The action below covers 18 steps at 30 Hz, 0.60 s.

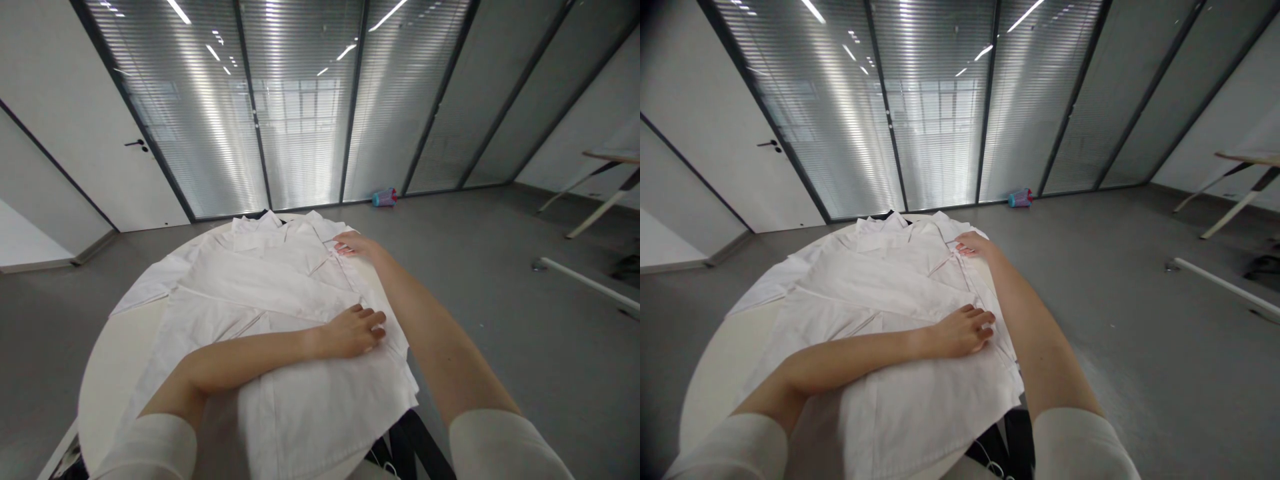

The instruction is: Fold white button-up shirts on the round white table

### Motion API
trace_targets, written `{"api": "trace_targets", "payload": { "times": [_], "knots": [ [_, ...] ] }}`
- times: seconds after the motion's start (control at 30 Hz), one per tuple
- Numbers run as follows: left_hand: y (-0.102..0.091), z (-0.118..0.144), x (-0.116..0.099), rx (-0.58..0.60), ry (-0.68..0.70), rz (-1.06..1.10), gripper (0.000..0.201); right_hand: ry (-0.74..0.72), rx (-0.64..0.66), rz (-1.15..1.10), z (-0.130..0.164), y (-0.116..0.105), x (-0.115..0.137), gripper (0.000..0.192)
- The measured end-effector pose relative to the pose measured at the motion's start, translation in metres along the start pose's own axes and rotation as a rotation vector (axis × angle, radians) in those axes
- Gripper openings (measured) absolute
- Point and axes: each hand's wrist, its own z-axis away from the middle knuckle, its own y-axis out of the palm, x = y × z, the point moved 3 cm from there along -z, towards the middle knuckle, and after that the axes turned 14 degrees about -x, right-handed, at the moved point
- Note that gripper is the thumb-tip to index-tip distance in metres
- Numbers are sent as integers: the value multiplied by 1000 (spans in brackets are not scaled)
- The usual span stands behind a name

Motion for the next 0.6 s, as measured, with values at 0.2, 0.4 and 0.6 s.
{"api": "trace_targets", "payload": {
  "times": [0.2,0.4,0.6],
  "knots": [
    [-21,-3,9,64,42,141,25,-19,1,47,2,0,0,22],
    [-44,-2,-5,117,211,244,22,-117,-75,193,-2,5,4,18],
    [-64,18,-19,153,67,332,35,-271,-195,372,-19,25,24,25]
  ]
}}
